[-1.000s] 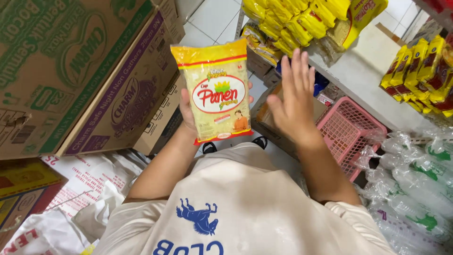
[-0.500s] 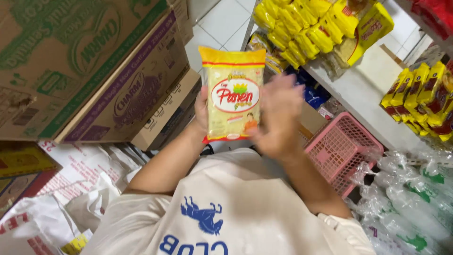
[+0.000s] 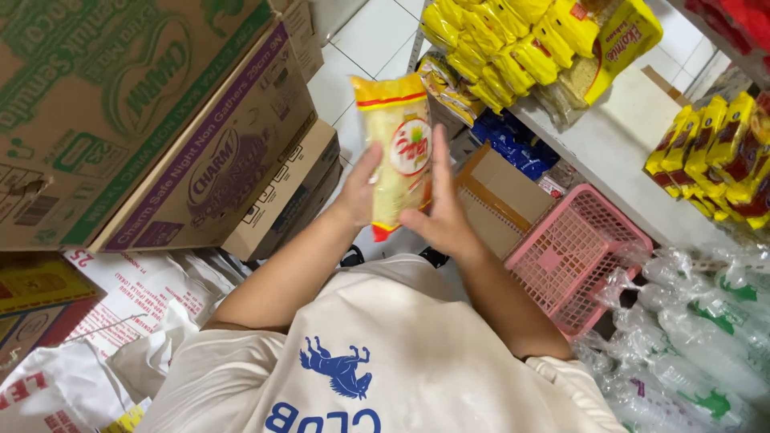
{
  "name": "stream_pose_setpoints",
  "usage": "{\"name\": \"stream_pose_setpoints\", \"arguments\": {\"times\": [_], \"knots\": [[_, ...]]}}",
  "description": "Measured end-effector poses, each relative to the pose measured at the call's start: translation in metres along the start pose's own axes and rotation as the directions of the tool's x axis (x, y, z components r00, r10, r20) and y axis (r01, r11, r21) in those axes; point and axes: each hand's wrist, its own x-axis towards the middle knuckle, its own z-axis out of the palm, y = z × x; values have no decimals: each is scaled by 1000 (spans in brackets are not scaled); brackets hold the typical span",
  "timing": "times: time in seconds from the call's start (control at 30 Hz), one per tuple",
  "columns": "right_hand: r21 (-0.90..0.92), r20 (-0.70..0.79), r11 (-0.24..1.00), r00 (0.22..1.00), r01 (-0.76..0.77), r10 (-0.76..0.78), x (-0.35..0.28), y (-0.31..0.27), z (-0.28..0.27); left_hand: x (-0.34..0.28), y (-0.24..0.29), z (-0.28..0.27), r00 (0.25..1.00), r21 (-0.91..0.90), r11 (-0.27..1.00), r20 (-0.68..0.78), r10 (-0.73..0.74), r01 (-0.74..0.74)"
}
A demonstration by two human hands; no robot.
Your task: The person picks up a package of noodles, turns it over, and places it into a pink basket before repeating the process with several more packages. They then return the noodle packages to the shelf and rearrange them by hand.
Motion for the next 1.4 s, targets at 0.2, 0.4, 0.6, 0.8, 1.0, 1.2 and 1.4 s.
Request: {"name": "stream_pose_setpoints", "arguments": {"times": [0.2,0.4,0.6,0.8,1.0,1.2,1.4], "knots": [[513,-17,856,997,-59,79,11,38,-3,-6,-19,70,879,946,39,283,384,-322],[722,-202,681,979,124,37,15,42,30,5,-9,106,884,814,-451,456,102,-367],[933,-11,359,1000,17,-18,0,50,-9,26,59,88,937,700,-713,278,211,-46],[934,-66,354,997,52,27,15,33,9,4,53,116,989,718,-683,60,-132,-134],[895,10,447,1000,-10,3,20,11,-2,18,66,81,977,728,-684,178,120,-49],[817,127,549,984,-173,122,15,32,-26,3,61,25,979,1000,-8,-26,200,28],[166,16,983,997,-75,73,24,3,-8,20,11,8,967,643,734,42,252,-219]]}}
